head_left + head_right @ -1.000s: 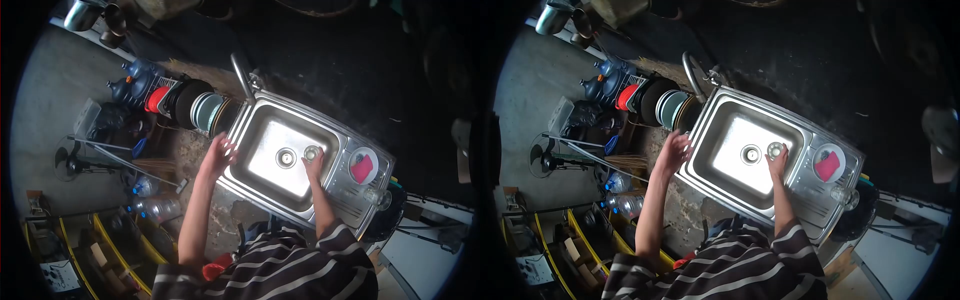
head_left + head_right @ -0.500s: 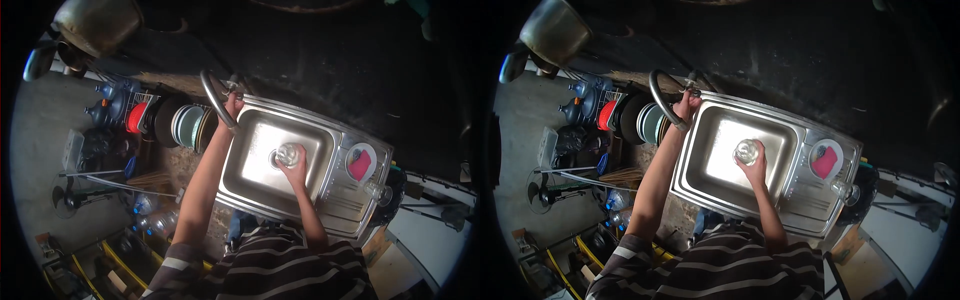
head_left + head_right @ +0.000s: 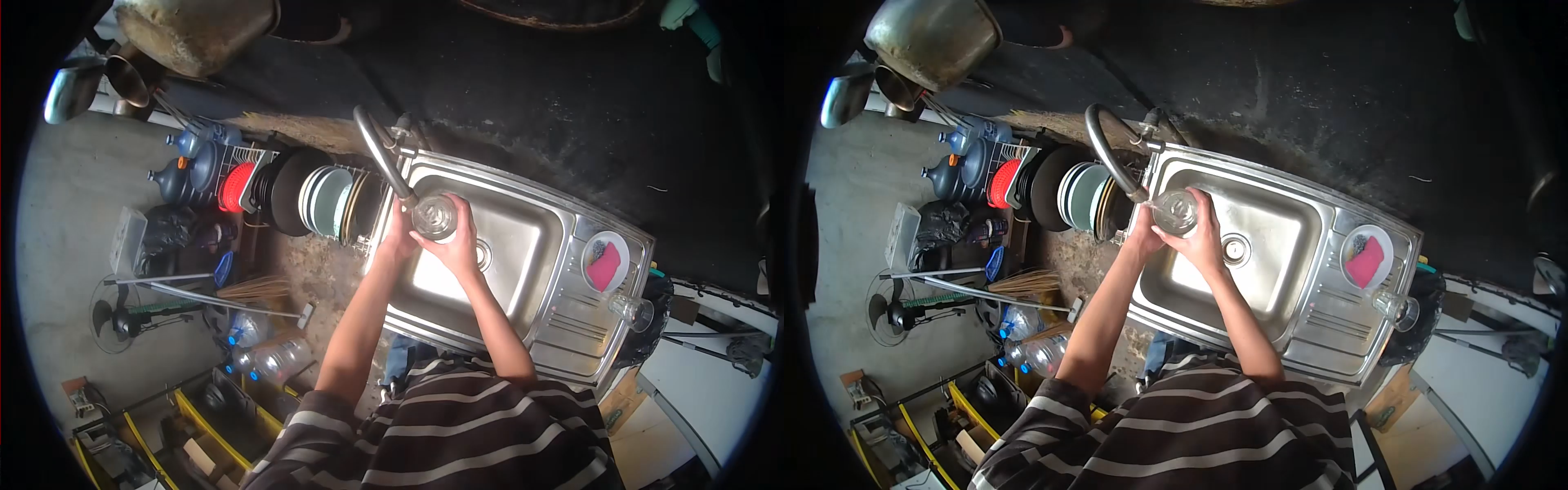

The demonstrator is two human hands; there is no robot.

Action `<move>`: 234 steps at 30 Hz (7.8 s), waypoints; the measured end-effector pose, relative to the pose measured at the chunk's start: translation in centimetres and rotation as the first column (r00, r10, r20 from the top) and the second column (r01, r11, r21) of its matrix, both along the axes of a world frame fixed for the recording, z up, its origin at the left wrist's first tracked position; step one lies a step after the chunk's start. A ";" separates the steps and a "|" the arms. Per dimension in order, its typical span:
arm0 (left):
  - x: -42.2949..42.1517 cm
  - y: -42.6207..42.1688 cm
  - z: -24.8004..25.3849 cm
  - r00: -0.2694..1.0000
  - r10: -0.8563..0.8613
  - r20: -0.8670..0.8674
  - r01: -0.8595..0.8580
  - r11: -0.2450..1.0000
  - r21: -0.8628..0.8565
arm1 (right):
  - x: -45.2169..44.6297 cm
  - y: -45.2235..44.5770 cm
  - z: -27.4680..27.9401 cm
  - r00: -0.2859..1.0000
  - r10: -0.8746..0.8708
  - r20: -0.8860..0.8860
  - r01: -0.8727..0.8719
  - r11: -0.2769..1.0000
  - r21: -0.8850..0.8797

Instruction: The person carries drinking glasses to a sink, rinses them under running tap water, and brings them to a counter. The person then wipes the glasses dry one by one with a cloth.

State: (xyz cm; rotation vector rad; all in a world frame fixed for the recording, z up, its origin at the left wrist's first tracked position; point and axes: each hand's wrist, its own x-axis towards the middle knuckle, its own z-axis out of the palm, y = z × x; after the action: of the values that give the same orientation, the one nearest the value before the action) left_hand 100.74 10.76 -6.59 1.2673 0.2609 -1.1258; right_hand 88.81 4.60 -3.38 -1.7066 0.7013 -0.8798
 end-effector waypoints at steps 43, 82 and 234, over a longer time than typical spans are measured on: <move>-1.2 2.2 -1.0 0.890 -0.440 0.122 0.380 0.862 0.334 | -0.4 1.3 -7.0 0.979 -0.184 0.091 -0.153 -0.359 0.921; -6.2 4.0 -4.9 0.959 0.081 -0.273 -0.151 0.958 -0.245 | -37.0 -7.4 -10.0 0.518 -0.855 -0.040 0.853 0.519 -0.057; -8.8 8.4 1.5 0.152 -0.439 0.886 0.159 0.895 0.416 | -13.9 0.6 -3.8 0.966 0.259 0.001 0.040 -0.152 0.988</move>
State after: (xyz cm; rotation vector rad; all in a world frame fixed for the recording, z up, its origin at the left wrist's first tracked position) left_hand 91.90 19.19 -5.06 2.0835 -0.9477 -0.3630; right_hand 74.96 5.25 -7.17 -0.2638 0.9522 0.2079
